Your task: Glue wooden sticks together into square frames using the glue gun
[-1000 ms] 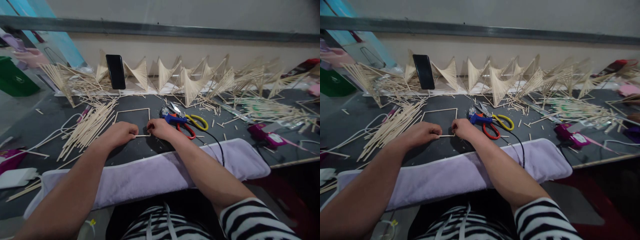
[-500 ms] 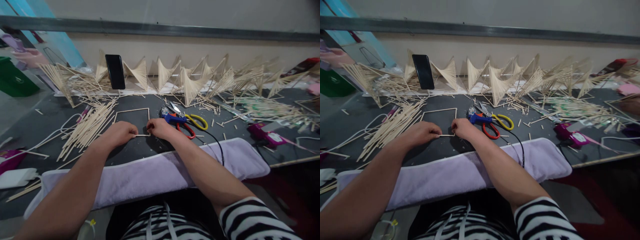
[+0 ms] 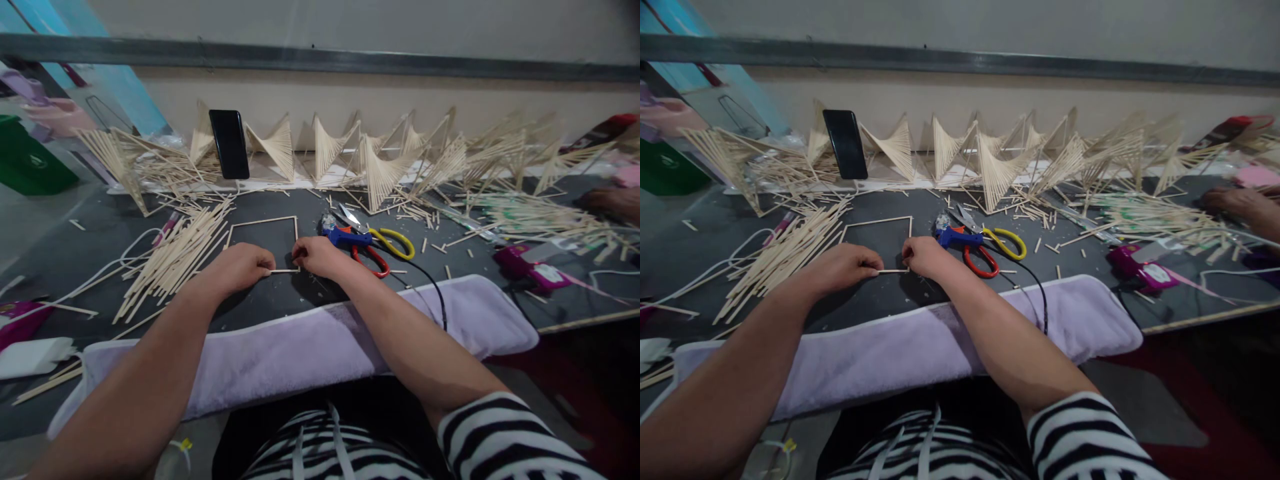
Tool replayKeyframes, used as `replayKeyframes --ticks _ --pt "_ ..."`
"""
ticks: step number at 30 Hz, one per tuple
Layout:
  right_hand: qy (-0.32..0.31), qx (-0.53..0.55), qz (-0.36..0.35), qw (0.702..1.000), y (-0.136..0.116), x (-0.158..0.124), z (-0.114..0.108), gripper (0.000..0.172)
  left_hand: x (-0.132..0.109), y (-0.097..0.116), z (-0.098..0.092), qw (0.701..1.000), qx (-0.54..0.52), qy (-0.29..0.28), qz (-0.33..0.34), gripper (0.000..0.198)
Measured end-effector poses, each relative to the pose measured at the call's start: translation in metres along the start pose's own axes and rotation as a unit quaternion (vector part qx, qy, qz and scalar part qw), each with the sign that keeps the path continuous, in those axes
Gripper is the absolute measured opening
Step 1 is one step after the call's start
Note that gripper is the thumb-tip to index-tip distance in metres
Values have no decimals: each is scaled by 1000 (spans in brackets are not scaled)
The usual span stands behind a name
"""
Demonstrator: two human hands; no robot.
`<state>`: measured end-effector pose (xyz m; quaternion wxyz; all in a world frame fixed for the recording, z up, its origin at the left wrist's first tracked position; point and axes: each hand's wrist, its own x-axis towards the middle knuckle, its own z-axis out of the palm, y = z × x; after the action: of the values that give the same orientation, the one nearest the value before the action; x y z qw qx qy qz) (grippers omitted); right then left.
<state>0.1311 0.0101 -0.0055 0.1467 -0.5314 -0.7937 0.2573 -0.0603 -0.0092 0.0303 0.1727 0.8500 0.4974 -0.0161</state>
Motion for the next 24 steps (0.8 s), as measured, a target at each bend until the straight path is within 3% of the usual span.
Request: replayKeyframes --ticks 16,24 --pt "4 14 -4 1000 0 -1 0 16 0 0 0 1000 -9 0 8 19" --pt "-38 71 8 997 3 -6 -6 21 1 -2 2 1000 -9 -1 5 19"
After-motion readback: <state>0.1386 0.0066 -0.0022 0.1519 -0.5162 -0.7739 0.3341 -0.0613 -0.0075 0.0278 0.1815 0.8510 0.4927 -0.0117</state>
